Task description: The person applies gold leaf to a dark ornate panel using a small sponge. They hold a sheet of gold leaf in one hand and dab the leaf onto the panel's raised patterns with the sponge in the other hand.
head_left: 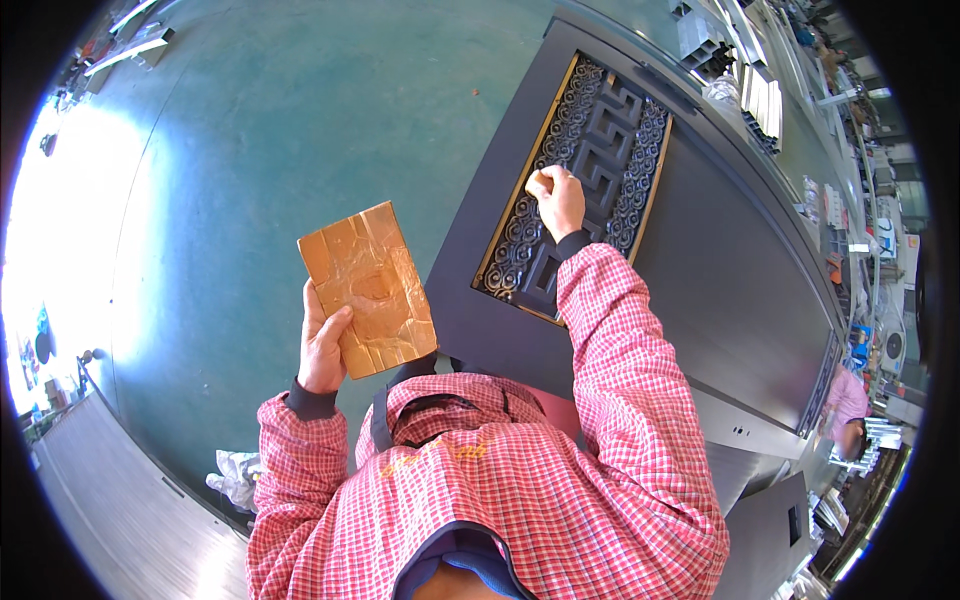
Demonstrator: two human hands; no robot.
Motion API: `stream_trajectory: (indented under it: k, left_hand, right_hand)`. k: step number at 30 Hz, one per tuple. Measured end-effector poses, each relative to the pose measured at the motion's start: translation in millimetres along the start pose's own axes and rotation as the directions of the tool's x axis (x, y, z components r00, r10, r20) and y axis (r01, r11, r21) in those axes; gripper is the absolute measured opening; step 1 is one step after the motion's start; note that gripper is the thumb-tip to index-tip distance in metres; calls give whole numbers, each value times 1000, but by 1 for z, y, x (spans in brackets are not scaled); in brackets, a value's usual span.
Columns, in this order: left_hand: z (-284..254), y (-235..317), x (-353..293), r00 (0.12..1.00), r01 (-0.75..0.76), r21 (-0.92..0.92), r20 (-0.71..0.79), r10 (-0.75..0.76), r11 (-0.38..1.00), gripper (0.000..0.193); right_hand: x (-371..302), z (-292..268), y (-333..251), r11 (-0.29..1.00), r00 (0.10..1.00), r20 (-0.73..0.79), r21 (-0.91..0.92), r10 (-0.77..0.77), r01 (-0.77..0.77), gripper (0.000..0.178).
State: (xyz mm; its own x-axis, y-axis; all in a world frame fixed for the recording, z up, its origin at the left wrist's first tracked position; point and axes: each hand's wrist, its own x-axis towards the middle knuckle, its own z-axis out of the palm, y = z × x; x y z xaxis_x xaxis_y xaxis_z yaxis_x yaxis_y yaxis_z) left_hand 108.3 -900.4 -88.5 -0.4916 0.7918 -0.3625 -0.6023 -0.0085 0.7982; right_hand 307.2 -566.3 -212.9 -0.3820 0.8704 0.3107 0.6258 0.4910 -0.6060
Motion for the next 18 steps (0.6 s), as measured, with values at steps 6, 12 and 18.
stream_trajectory:
  k: [6, 12, 18]
  left_hand:
    - [0, 1, 2, 1000, -2, -13, -28, 1, 1000, 64]
    - [-2, 1, 6, 1000, -27, 1, -7, 27, 1000, 62]
    - [-2, 3, 7, 999, -33, 10, -8, 33, 999, 62]
  right_hand:
    - [8, 10, -9, 996, 988, 141, -62, 68, -59, 21]
    - [-9, 10, -21, 992, 972, 222, -114, 75, -50, 21]
    - [-46, -1, -51, 992, 943, 313, -97, 110, -84, 13]
